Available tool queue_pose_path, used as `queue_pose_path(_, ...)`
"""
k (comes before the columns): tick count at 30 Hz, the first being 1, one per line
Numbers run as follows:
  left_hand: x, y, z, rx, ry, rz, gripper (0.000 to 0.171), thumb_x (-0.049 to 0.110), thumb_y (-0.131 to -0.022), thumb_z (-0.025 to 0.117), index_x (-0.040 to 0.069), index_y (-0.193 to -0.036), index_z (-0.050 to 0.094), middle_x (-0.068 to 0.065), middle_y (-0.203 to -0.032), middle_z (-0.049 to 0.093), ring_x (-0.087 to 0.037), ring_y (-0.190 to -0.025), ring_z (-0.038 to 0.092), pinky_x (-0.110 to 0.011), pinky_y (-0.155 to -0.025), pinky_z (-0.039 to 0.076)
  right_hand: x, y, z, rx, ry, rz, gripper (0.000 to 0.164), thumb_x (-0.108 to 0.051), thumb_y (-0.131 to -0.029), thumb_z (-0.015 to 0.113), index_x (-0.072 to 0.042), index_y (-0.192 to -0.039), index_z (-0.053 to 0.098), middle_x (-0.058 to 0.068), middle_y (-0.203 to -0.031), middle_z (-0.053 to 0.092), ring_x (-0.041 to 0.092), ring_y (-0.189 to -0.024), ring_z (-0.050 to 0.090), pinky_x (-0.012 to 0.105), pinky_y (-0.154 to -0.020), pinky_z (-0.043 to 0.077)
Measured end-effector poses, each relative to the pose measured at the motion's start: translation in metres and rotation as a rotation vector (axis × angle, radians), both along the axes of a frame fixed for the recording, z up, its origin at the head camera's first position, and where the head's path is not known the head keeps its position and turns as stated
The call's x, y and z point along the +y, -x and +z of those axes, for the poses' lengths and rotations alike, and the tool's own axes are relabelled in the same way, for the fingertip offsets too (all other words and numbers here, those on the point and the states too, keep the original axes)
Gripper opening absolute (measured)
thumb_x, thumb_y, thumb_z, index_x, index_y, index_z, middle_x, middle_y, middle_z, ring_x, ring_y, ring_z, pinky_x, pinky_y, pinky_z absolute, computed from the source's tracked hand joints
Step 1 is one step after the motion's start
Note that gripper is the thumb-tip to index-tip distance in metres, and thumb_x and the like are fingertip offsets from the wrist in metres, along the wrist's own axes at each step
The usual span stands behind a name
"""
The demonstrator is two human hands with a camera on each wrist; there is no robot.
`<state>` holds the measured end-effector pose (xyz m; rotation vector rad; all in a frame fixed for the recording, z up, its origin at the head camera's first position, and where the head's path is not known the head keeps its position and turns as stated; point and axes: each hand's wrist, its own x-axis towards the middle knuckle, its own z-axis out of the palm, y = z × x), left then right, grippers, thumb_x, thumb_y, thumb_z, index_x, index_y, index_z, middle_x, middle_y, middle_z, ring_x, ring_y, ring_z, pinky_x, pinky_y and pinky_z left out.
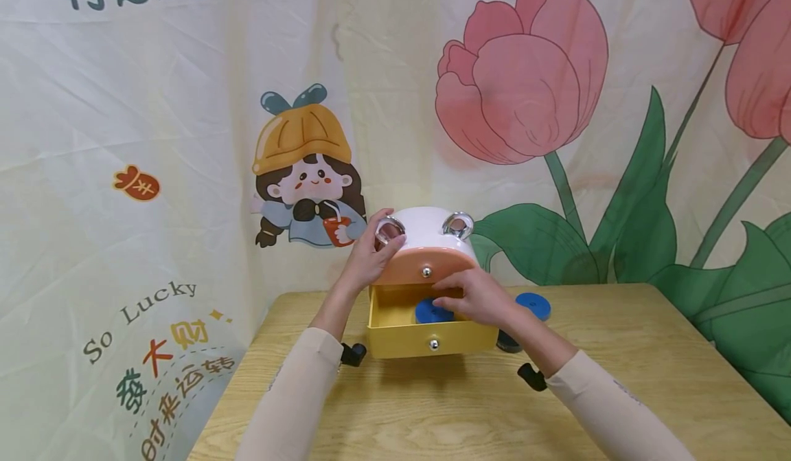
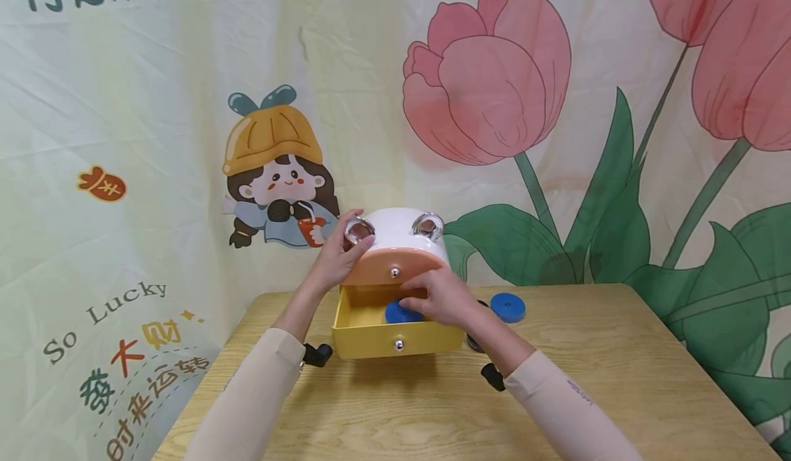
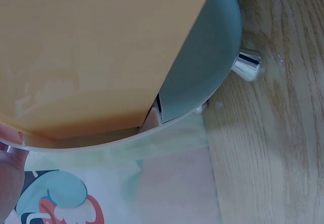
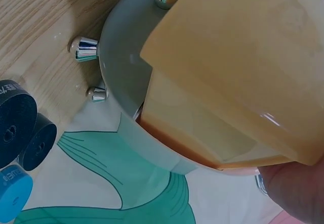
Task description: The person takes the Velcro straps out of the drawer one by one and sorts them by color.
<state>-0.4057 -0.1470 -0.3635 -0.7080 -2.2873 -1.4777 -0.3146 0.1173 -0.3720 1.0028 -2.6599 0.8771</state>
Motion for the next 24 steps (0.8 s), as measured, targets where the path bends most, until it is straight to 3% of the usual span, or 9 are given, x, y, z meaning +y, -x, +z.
queue_pose_path(4,0.000,0.001,0.000,0.019,0.002,0.001,0.069,0.040,-0.099,0.071,0.024,-0.157,0.039,-0.013,-0.129,0.061,-0.029,-0.112,0.063,-0.047,-0.099,0.054,-0.002,0.002,0.000,-0.026,-0.035,0.040,0.032,-0.025,-0.096,0.076,-0.010,-0.124,0.077,0.007,-0.121,0.077,0.023,-0.108,0.068,0.044,-0.096,0.055)
queue_pose_path(7,0.000,0.002,0.000,0.022,0.006,0.007,0.069,0.040,-0.099,0.071,0.024,-0.157,0.039,-0.013,-0.128,0.062,-0.029,-0.112,0.063,-0.047,-0.100,0.053,-0.004,0.004,0.000,-0.054,-0.079,0.068,0.034,-0.027,-0.096,0.076,-0.009,-0.125,0.077,0.007,-0.118,0.078,0.020,-0.099,0.067,0.035,-0.083,0.056)
queue_pose_path(11,0.000,0.002,-0.001,0.013,0.006,0.013,0.069,0.041,-0.099,0.071,0.025,-0.157,0.039,-0.013,-0.130,0.061,-0.030,-0.113,0.062,-0.049,-0.102,0.052,-0.006,0.007,0.000,-0.078,-0.132,0.087,0.037,-0.031,-0.095,0.077,-0.009,-0.126,0.076,0.006,-0.116,0.078,0.016,-0.090,0.063,0.026,-0.068,0.047)
queue_pose_path(24,0.000,0.001,-0.001,-0.006,-0.004,0.009,0.069,0.042,-0.099,0.071,0.026,-0.157,0.038,-0.013,-0.131,0.060,-0.030,-0.114,0.062,-0.050,-0.102,0.053,-0.015,0.015,0.002,-0.142,-0.210,0.125,0.039,-0.036,-0.093,0.078,-0.009,-0.122,0.078,0.004,-0.116,0.079,0.019,-0.103,0.070,0.034,-0.091,0.057)
